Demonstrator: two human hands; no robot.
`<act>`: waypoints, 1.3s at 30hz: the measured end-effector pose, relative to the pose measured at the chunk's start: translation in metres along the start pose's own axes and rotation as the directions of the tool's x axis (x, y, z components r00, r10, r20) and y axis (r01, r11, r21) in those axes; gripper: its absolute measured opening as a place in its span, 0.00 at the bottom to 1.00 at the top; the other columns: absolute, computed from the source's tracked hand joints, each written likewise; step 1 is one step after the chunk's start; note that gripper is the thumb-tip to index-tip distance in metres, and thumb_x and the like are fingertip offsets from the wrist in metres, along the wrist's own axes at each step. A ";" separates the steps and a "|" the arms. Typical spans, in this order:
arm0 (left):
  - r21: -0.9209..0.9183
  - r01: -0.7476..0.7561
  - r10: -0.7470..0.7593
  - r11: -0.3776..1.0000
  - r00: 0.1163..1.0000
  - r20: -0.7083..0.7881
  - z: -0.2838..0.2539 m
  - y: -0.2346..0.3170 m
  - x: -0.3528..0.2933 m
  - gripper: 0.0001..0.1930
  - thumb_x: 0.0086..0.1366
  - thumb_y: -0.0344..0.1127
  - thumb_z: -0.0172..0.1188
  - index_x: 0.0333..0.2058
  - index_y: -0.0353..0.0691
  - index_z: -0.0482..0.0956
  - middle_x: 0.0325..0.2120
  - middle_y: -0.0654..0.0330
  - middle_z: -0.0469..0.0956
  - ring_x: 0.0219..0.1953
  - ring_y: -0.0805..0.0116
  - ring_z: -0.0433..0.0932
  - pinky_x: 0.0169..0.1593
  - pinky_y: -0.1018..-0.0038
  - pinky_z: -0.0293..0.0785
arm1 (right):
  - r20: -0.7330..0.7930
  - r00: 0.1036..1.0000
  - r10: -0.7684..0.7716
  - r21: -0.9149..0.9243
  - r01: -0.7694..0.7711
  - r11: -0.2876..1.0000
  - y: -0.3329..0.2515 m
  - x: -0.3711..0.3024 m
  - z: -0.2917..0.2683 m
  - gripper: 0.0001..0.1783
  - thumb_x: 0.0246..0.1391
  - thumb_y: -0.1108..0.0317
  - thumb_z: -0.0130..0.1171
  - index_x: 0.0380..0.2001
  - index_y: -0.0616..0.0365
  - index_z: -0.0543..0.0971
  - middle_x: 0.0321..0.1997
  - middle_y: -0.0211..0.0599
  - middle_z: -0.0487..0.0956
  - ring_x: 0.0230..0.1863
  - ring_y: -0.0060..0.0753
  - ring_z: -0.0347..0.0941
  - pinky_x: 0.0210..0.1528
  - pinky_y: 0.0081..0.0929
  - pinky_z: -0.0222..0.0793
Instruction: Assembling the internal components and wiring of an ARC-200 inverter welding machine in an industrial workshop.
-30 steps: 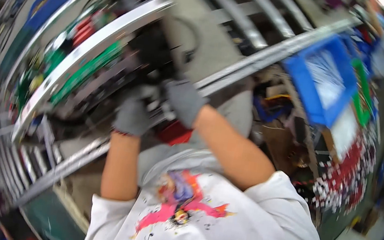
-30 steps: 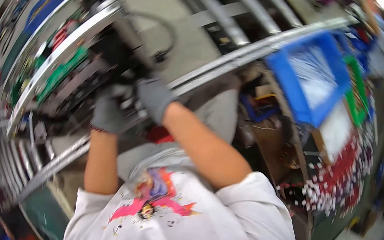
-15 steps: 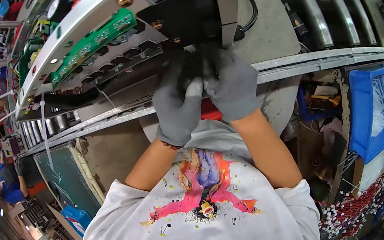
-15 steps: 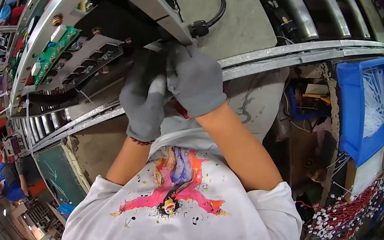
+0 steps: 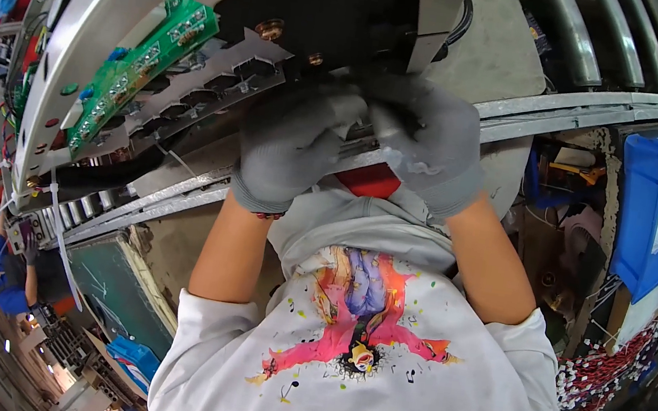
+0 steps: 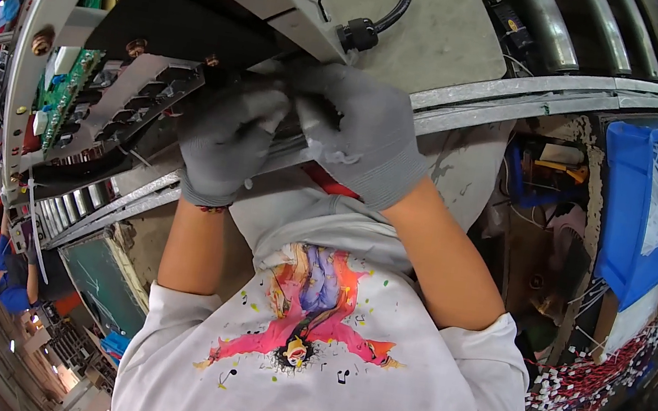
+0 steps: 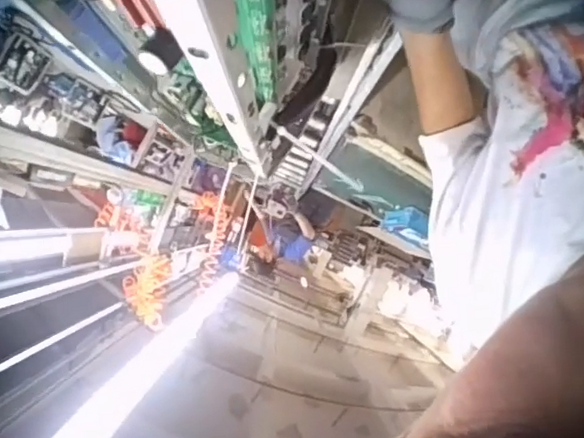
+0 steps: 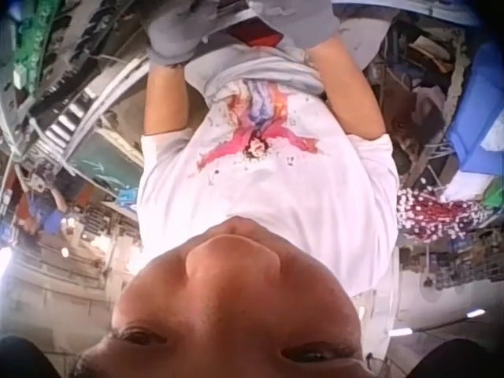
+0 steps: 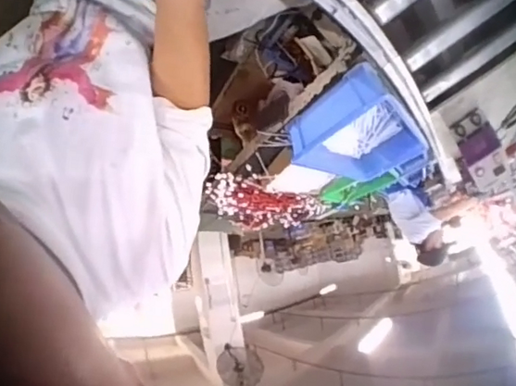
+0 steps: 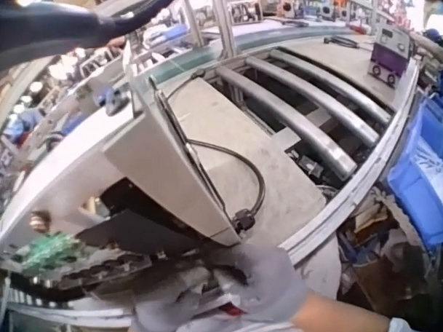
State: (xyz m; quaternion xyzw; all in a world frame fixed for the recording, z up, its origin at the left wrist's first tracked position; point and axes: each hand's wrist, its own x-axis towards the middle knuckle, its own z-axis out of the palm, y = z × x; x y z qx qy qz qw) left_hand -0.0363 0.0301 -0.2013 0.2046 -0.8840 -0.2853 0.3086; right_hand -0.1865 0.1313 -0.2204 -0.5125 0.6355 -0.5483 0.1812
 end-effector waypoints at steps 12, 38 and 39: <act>-0.046 0.291 -0.294 0.956 0.954 -0.063 0.005 0.016 -0.005 0.11 0.53 0.28 0.67 0.38 0.41 0.82 0.29 0.58 0.82 0.31 0.64 0.82 0.36 0.72 0.77 | 0.130 0.978 0.166 0.128 -0.183 0.975 -0.005 0.001 -0.011 0.09 0.49 0.71 0.58 0.35 0.60 0.81 0.30 0.43 0.81 0.29 0.42 0.79 0.33 0.29 0.74; -0.134 0.516 -0.512 0.846 0.857 0.063 0.000 0.018 0.004 0.06 0.54 0.29 0.65 0.31 0.37 0.78 0.28 0.58 0.82 0.31 0.70 0.82 0.35 0.75 0.77 | 0.154 0.987 0.043 0.075 -0.055 0.996 0.002 0.003 -0.012 0.10 0.51 0.71 0.59 0.36 0.59 0.82 0.31 0.44 0.81 0.31 0.41 0.79 0.34 0.28 0.74; -0.135 0.516 -0.512 0.846 0.857 0.063 0.001 0.016 0.002 0.06 0.54 0.29 0.65 0.31 0.37 0.78 0.28 0.58 0.82 0.31 0.70 0.82 0.35 0.75 0.77 | 0.154 0.985 0.079 0.114 -0.097 0.989 0.001 0.002 -0.012 0.10 0.51 0.71 0.59 0.36 0.59 0.82 0.31 0.43 0.81 0.31 0.40 0.79 0.34 0.27 0.74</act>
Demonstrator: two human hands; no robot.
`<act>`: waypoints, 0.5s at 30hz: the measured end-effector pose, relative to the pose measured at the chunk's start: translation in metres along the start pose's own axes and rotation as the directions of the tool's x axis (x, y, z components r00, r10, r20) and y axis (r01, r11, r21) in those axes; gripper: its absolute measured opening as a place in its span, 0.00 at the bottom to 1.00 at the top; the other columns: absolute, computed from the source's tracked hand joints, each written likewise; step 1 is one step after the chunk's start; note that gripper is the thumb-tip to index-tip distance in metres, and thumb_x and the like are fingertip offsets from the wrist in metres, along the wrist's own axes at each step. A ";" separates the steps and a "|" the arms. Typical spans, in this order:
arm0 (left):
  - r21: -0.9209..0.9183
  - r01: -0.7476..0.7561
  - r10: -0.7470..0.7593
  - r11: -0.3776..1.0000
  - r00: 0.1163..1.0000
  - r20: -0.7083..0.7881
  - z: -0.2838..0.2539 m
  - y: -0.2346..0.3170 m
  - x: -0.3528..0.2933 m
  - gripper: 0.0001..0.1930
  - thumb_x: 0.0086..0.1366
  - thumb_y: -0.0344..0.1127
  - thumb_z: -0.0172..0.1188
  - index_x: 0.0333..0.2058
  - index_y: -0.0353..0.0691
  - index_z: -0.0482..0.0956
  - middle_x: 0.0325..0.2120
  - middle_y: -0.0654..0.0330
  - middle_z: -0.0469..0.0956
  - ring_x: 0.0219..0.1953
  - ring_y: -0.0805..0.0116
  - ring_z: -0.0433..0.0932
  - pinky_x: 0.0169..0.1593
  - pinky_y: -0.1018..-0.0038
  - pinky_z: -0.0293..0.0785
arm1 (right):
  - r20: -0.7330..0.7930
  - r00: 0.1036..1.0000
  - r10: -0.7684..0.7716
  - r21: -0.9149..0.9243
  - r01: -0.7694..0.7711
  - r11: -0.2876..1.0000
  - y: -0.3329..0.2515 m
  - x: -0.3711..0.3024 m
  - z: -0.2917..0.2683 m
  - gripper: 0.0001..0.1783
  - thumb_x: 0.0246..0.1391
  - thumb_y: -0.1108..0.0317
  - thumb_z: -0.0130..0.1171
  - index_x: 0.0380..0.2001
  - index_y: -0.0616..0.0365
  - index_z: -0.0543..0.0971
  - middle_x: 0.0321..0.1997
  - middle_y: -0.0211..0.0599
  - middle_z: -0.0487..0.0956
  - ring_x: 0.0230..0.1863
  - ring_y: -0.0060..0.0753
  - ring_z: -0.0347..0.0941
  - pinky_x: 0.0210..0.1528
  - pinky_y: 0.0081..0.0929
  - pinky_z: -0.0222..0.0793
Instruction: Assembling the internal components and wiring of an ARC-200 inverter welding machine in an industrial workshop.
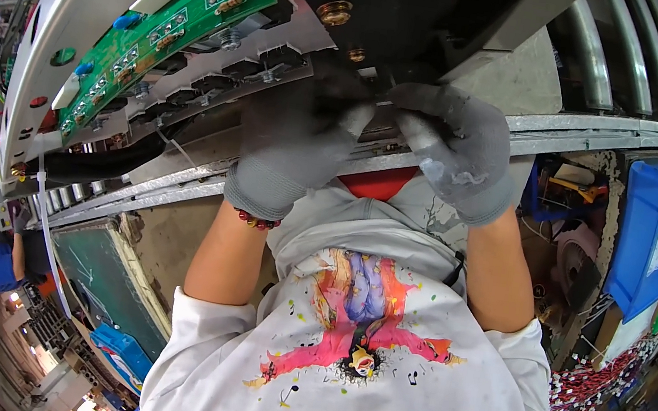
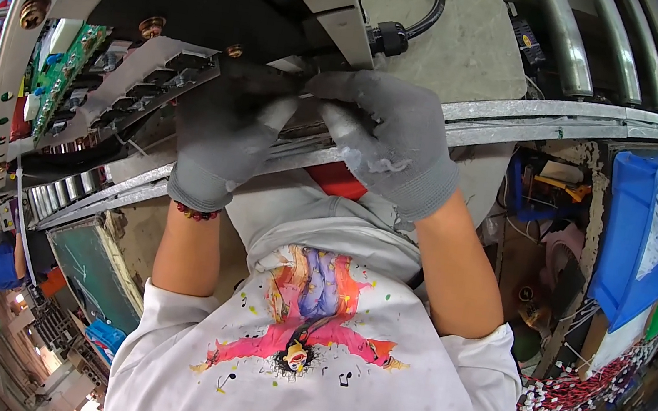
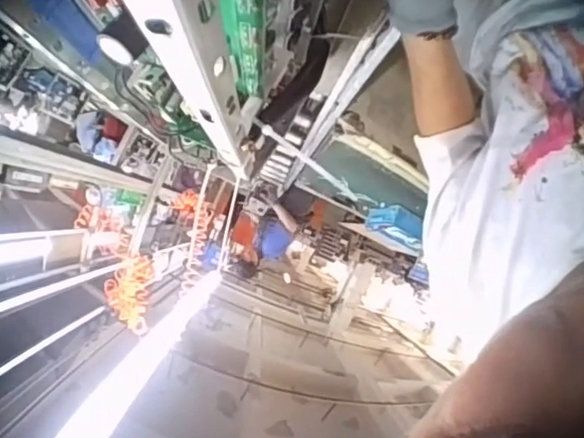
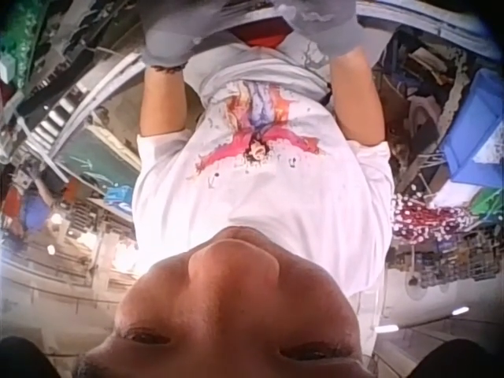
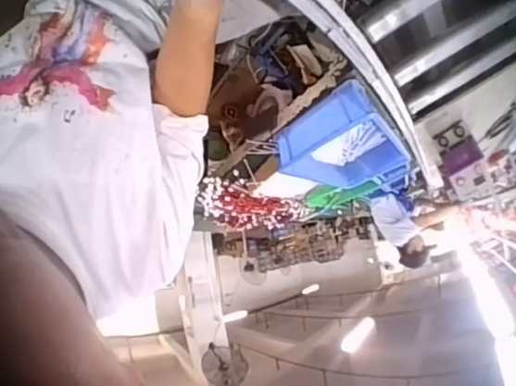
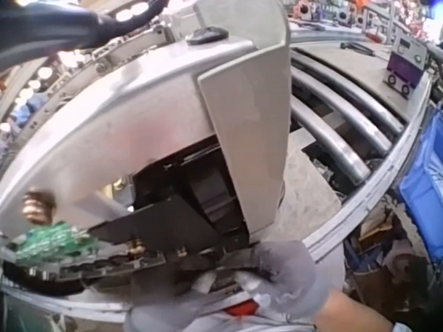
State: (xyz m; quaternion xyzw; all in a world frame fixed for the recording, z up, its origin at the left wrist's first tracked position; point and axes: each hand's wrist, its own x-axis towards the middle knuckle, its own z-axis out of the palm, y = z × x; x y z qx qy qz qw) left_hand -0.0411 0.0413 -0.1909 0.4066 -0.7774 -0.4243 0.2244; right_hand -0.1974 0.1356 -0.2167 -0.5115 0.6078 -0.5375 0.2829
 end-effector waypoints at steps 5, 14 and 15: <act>-0.057 -0.014 0.015 0.998 1.000 0.013 0.000 -0.003 0.001 0.05 0.54 0.30 0.64 0.30 0.39 0.78 0.25 0.61 0.80 0.30 0.73 0.79 0.35 0.77 0.76 | 0.019 0.998 0.057 -0.002 -0.057 0.998 -0.002 -0.001 0.000 0.10 0.51 0.70 0.59 0.37 0.59 0.82 0.31 0.44 0.81 0.31 0.41 0.79 0.34 0.28 0.74; -0.156 0.052 -0.042 0.986 0.997 0.067 -0.003 0.002 0.001 0.06 0.54 0.29 0.65 0.30 0.38 0.78 0.25 0.62 0.79 0.30 0.75 0.79 0.35 0.77 0.75 | 0.015 0.999 -0.044 -0.039 0.045 0.998 0.001 0.001 -0.002 0.11 0.49 0.73 0.59 0.37 0.58 0.83 0.30 0.45 0.81 0.30 0.43 0.78 0.34 0.30 0.74; -0.156 0.053 -0.043 0.986 0.997 0.067 -0.003 0.002 0.001 0.06 0.54 0.29 0.65 0.30 0.38 0.78 0.25 0.62 0.79 0.30 0.75 0.79 0.35 0.77 0.75 | 0.019 0.998 -0.066 -0.043 0.067 0.997 0.002 0.001 -0.002 0.11 0.48 0.74 0.59 0.37 0.58 0.83 0.30 0.45 0.81 0.31 0.43 0.79 0.34 0.30 0.74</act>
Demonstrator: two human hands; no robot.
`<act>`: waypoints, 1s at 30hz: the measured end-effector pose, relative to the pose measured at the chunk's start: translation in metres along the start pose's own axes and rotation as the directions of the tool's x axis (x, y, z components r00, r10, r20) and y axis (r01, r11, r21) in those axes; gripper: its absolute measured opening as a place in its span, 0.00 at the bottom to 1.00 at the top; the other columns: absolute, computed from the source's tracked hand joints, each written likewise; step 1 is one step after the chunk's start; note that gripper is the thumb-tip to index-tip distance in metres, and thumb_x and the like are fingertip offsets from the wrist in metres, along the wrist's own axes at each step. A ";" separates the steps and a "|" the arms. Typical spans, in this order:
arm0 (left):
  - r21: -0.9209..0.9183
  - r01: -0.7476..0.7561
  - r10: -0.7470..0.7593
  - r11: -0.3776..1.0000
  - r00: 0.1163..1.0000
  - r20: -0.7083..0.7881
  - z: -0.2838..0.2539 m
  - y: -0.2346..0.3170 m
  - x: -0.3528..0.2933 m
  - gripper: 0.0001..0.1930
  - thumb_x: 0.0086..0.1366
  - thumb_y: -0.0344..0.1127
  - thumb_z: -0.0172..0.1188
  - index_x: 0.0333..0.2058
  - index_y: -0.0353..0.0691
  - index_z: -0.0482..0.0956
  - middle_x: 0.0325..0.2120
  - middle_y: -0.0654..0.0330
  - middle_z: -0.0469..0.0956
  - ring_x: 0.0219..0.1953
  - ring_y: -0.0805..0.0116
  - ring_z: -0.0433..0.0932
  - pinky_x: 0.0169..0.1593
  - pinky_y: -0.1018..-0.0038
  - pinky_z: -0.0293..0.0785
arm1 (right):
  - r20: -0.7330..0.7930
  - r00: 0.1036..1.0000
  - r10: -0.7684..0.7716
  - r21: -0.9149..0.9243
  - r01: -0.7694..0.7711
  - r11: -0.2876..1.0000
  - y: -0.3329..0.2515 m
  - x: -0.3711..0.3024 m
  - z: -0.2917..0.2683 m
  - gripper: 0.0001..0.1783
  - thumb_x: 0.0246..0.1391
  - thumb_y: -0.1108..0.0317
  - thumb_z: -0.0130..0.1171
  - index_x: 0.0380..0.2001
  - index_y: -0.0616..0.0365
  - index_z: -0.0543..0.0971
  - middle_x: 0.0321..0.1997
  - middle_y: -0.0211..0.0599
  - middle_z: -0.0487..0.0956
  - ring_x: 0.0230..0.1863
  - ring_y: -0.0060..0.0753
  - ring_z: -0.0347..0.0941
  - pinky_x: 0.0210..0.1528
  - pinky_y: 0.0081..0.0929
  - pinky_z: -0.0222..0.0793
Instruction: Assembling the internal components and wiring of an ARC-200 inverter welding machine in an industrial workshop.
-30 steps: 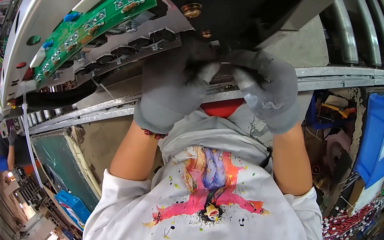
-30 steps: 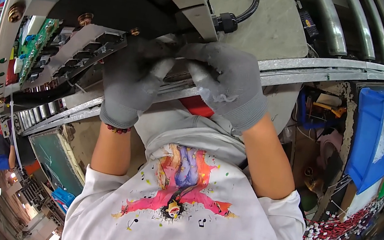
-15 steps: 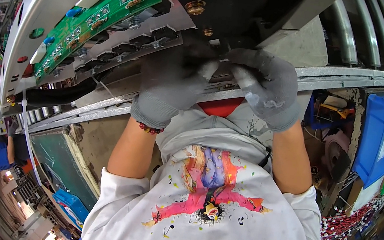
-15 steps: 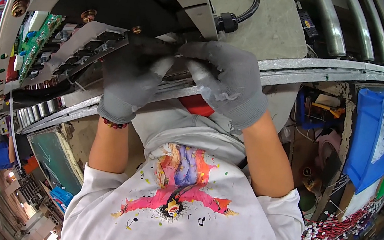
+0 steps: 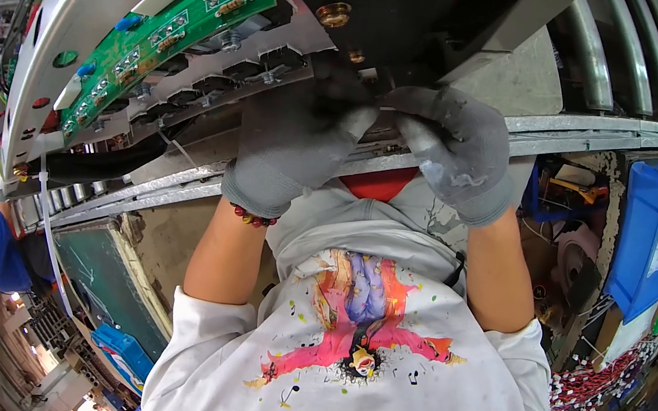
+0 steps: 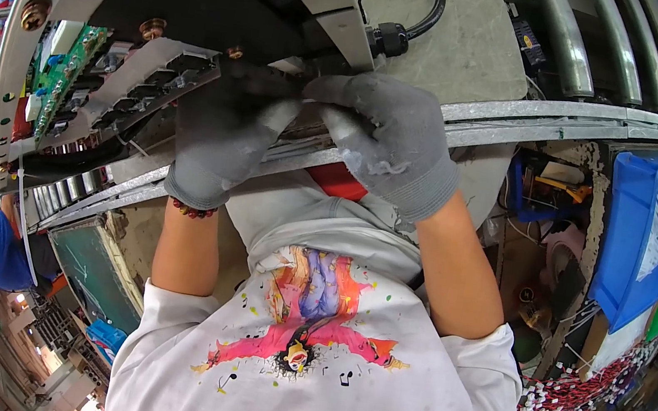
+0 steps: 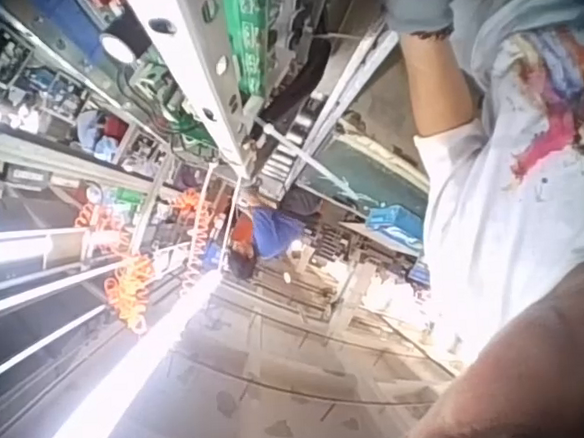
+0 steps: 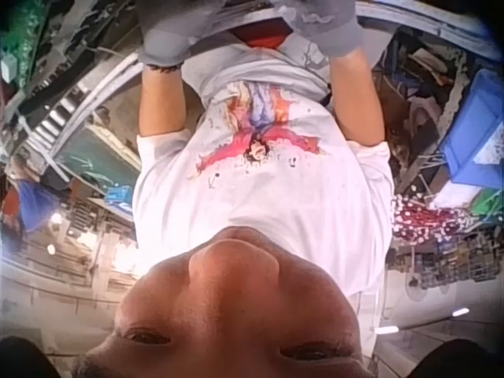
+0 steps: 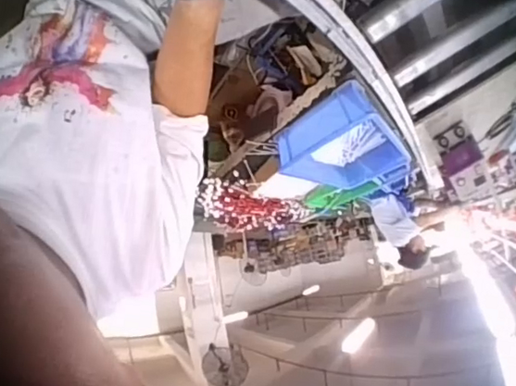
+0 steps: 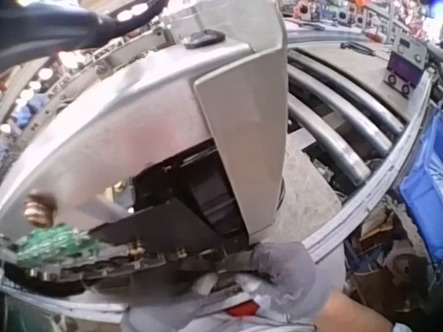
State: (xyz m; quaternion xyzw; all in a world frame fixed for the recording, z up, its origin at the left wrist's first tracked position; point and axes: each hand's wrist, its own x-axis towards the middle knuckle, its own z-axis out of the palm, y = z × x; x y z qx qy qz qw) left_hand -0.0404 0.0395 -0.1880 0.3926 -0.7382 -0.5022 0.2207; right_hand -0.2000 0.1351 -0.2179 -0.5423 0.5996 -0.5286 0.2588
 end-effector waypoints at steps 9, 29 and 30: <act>0.158 -0.116 0.114 0.981 0.993 0.016 -0.001 -0.003 0.003 0.07 0.54 0.28 0.64 0.30 0.37 0.76 0.23 0.63 0.77 0.28 0.76 0.77 0.34 0.78 0.74 | 0.011 0.997 0.076 0.025 -0.076 0.997 -0.007 0.001 0.000 0.10 0.49 0.74 0.58 0.37 0.59 0.82 0.32 0.44 0.82 0.33 0.42 0.80 0.36 0.29 0.75; 0.054 -0.081 0.080 0.995 0.996 0.025 -0.001 -0.006 0.004 0.05 0.53 0.28 0.63 0.29 0.36 0.79 0.26 0.61 0.80 0.30 0.72 0.79 0.36 0.75 0.75 | 0.015 0.997 -0.076 -0.006 0.076 0.997 0.004 0.003 0.000 0.11 0.48 0.74 0.58 0.37 0.58 0.82 0.31 0.44 0.81 0.29 0.43 0.78 0.33 0.31 0.74; 0.053 -0.081 0.080 0.995 0.996 0.026 -0.001 -0.005 0.004 0.05 0.53 0.28 0.63 0.29 0.36 0.79 0.26 0.61 0.80 0.30 0.72 0.79 0.36 0.75 0.75 | 0.023 0.993 -0.118 -0.012 0.119 0.993 0.006 0.003 0.000 0.11 0.48 0.74 0.58 0.37 0.58 0.82 0.31 0.44 0.81 0.29 0.43 0.78 0.33 0.32 0.74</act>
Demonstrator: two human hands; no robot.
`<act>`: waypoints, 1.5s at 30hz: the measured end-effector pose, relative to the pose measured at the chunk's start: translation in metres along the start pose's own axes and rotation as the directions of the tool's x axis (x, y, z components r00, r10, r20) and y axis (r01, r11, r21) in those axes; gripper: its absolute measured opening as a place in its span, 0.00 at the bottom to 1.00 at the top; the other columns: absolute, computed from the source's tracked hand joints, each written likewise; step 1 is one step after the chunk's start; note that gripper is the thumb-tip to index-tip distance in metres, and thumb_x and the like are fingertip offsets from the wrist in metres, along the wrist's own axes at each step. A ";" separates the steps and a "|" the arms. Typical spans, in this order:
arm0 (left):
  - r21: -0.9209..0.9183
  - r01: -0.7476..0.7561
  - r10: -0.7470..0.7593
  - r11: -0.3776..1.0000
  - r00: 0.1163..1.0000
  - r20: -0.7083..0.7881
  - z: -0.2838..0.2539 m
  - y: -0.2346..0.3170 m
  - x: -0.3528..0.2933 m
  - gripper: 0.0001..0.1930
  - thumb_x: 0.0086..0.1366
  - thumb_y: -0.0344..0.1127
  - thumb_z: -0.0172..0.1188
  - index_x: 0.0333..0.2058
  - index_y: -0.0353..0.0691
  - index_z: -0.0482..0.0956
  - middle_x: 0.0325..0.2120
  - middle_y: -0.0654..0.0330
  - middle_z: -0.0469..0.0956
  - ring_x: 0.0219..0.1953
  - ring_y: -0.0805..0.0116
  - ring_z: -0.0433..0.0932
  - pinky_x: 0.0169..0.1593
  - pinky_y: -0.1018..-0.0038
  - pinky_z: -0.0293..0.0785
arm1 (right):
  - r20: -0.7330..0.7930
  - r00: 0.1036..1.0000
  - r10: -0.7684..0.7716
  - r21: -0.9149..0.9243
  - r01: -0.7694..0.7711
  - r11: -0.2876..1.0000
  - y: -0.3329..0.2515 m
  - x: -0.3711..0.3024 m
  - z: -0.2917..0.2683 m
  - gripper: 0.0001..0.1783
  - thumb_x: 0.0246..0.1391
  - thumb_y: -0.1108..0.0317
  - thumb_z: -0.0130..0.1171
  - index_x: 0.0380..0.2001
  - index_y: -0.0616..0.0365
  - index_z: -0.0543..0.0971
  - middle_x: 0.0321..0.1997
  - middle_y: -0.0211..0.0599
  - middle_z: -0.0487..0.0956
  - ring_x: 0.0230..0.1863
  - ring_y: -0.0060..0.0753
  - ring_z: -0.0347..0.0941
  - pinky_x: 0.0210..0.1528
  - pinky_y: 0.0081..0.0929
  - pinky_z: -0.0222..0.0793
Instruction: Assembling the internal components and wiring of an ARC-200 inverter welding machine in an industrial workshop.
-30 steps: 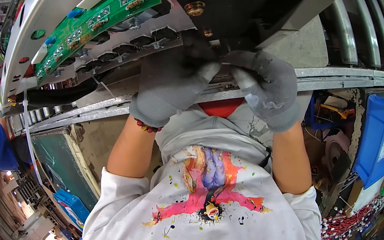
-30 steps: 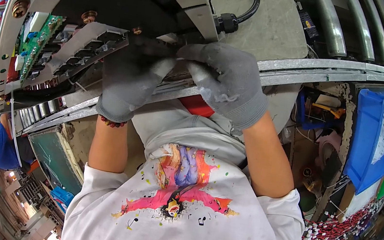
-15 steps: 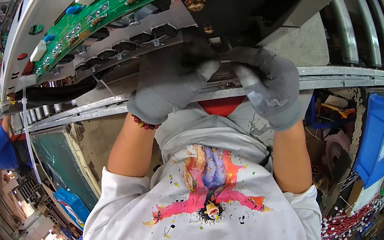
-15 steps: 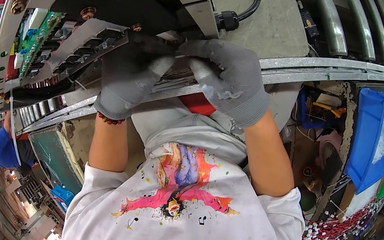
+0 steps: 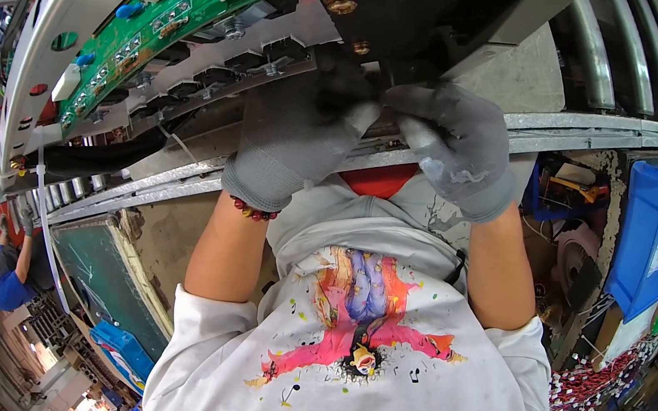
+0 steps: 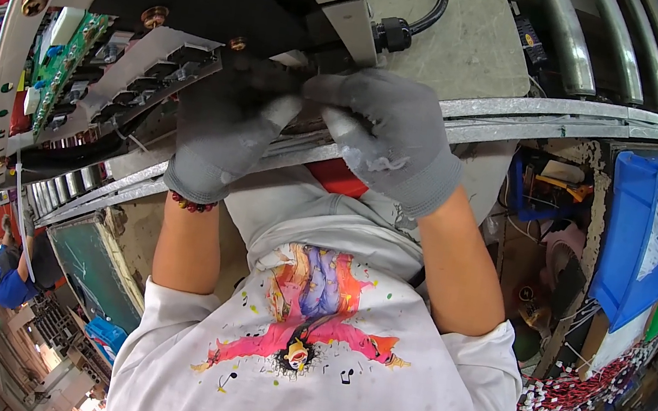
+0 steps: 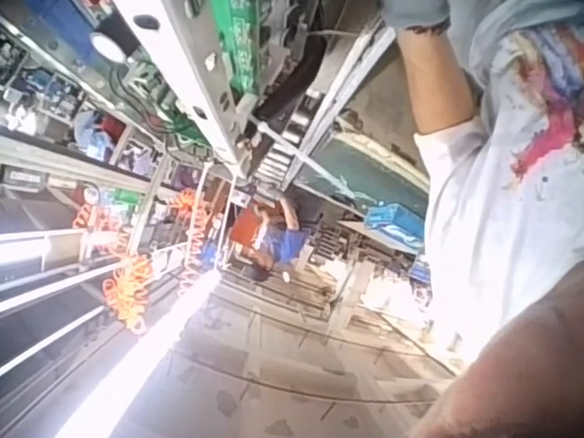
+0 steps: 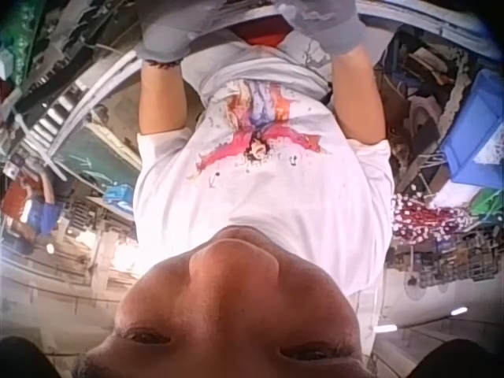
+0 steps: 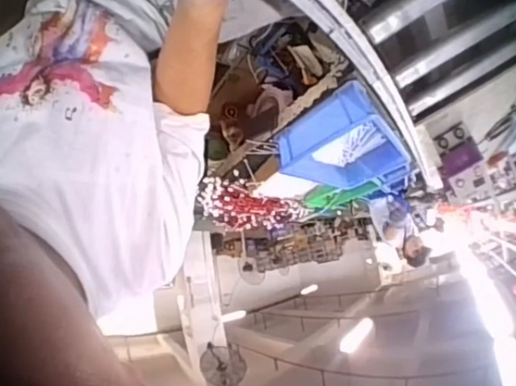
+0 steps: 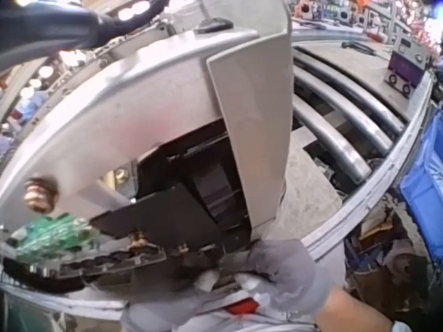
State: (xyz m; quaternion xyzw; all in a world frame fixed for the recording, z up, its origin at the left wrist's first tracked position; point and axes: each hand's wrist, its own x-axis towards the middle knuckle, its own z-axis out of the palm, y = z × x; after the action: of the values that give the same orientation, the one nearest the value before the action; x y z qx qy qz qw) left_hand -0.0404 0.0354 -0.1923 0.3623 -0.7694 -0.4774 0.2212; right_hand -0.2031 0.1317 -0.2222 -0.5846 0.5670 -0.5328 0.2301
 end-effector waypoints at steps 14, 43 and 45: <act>0.307 -0.312 0.376 0.899 0.909 -0.180 0.013 0.001 -0.010 0.04 0.58 0.26 0.59 0.34 0.37 0.76 0.27 0.56 0.79 0.29 0.69 0.81 0.34 0.76 0.75 | -0.188 0.977 0.103 -0.336 -0.163 0.928 -0.022 -0.002 0.023 0.07 0.49 0.67 0.60 0.33 0.54 0.79 0.28 0.42 0.78 0.28 0.52 0.75 0.30 0.40 0.71; 0.416 -0.049 0.212 0.908 0.910 -0.355 0.015 0.003 -0.026 0.10 0.56 0.40 0.56 0.29 0.40 0.80 0.23 0.49 0.78 0.25 0.50 0.78 0.32 0.59 0.76 | 0.315 0.922 -0.226 -0.809 0.386 0.443 -0.012 0.045 -0.109 0.17 0.50 0.65 0.62 0.42 0.62 0.76 0.42 0.53 0.77 0.44 0.56 0.74 0.45 0.42 0.70; 0.300 -0.137 0.249 0.944 0.893 -0.375 -0.003 0.016 -0.056 0.09 0.55 0.37 0.57 0.33 0.40 0.79 0.25 0.52 0.77 0.27 0.50 0.77 0.36 0.58 0.75 | 0.601 0.799 0.024 -0.735 0.540 0.410 0.014 0.042 -0.121 0.15 0.50 0.66 0.61 0.40 0.62 0.76 0.40 0.52 0.76 0.43 0.57 0.72 0.42 0.46 0.68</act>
State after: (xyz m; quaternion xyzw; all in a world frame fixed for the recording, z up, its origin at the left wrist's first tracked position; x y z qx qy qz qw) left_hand -0.0082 0.0818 -0.1764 0.4015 -0.7955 -0.2591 0.3727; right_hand -0.3249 0.1306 -0.1792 -0.8208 0.5688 -0.0076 -0.0523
